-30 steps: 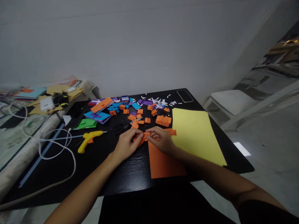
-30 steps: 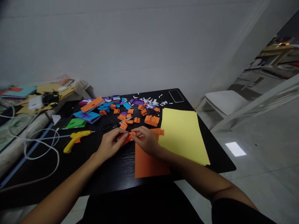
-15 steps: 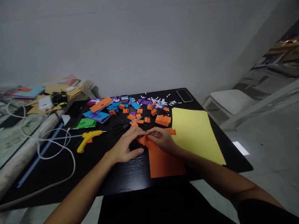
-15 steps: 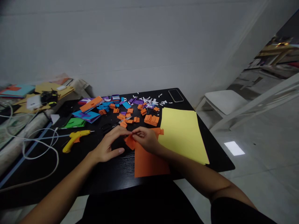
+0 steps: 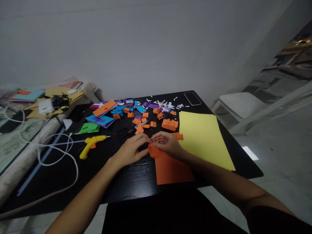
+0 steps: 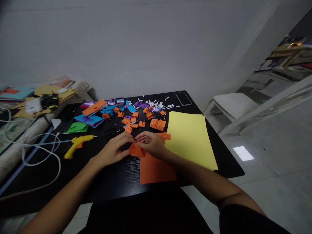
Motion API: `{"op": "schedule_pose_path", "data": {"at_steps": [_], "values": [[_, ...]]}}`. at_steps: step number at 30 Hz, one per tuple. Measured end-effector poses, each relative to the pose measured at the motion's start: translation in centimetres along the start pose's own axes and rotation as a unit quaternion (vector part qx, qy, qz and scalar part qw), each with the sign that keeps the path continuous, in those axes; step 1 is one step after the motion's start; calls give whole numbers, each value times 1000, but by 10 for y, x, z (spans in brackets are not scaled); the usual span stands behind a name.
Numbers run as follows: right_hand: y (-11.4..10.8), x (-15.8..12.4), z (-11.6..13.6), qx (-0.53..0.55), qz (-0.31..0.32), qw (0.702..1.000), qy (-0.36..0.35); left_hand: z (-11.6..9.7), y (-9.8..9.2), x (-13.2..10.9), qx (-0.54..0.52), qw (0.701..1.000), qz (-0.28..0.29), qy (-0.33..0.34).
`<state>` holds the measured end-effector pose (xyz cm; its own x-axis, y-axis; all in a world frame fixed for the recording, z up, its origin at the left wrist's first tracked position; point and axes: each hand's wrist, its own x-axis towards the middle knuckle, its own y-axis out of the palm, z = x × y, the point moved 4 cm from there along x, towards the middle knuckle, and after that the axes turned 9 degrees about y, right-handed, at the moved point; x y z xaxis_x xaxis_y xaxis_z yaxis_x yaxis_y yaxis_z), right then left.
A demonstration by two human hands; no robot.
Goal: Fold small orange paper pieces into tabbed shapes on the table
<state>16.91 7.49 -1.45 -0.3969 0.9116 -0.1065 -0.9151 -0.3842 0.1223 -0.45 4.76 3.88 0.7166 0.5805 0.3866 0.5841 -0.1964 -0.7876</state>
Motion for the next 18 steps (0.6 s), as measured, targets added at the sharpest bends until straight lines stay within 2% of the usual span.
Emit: {"op": "schedule_pose_path", "data": {"at_steps": [5,18], "values": [[-1,2,-1,10,12,1000,-1,-1,0,0,9,1000,-3,0],[-2,3,-2,43,8,999,21,-1,-1,-3,14,998,-66,-8]]}}
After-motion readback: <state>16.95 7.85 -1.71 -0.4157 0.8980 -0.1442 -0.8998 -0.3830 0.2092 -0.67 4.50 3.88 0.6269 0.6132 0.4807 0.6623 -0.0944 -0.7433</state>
